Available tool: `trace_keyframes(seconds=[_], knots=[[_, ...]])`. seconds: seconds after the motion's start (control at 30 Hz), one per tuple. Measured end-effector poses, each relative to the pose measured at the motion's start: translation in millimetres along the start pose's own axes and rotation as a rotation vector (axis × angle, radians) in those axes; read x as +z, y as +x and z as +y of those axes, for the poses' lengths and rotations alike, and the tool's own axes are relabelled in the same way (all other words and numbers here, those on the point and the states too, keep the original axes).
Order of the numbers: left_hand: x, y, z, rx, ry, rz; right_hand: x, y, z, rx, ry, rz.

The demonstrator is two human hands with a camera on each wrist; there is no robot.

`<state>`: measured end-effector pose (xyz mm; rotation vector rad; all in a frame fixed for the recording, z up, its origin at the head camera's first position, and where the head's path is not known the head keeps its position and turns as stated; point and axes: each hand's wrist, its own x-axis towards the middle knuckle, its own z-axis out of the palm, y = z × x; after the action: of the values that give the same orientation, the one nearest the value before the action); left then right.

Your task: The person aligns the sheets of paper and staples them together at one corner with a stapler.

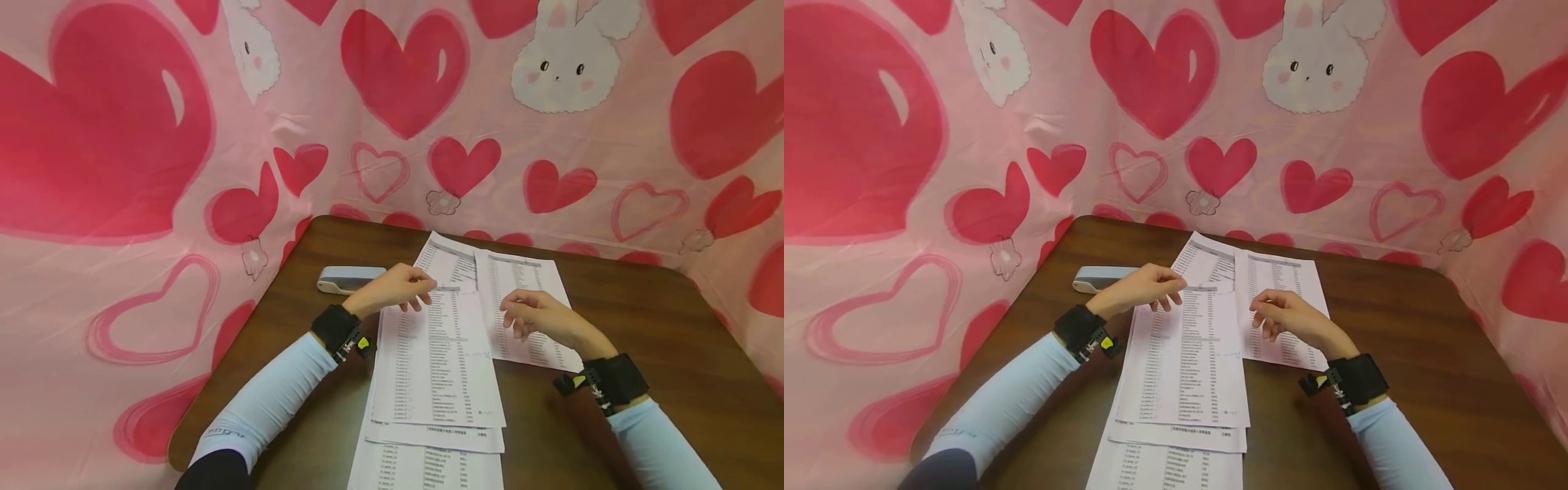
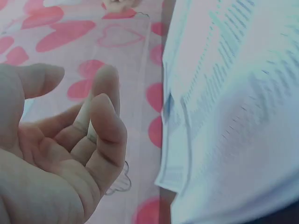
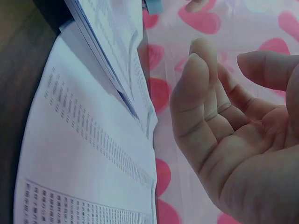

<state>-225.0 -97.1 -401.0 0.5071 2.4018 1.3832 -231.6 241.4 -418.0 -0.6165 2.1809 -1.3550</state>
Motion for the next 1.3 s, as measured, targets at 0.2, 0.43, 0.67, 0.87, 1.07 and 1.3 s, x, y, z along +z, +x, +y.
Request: trace_keyframes(seconds=[0.2, 0.43, 0.67, 0.87, 1.07, 1.3], knots=[[6.4, 16.6, 14.6, 0.015, -0.005, 0.023, -12, 3, 1, 0.016, -0.023, 0.073], [14.4, 39.4, 25.2, 0.014, 0.006, 0.013, -26, 4, 0, 0.046, -0.061, 0.133], [21.7, 60.4, 30.3, 0.005, -0.004, 0.015, -40, 5, 4, 0.06, -0.17, 0.19], [25.6, 74.9, 35.1, -0.024, -0.013, 0.031, -49, 3, 6, 0.094, -0.354, 0.227], [32.6, 94.3, 41.2, -0.064, -0.023, 0.038, -58, 3, 12, 0.157, -0.396, 0.256], [35.6, 112.1, 40.3, -0.087, -0.101, 0.082, -70, 6, 21, 0.191, -0.406, 0.287]])
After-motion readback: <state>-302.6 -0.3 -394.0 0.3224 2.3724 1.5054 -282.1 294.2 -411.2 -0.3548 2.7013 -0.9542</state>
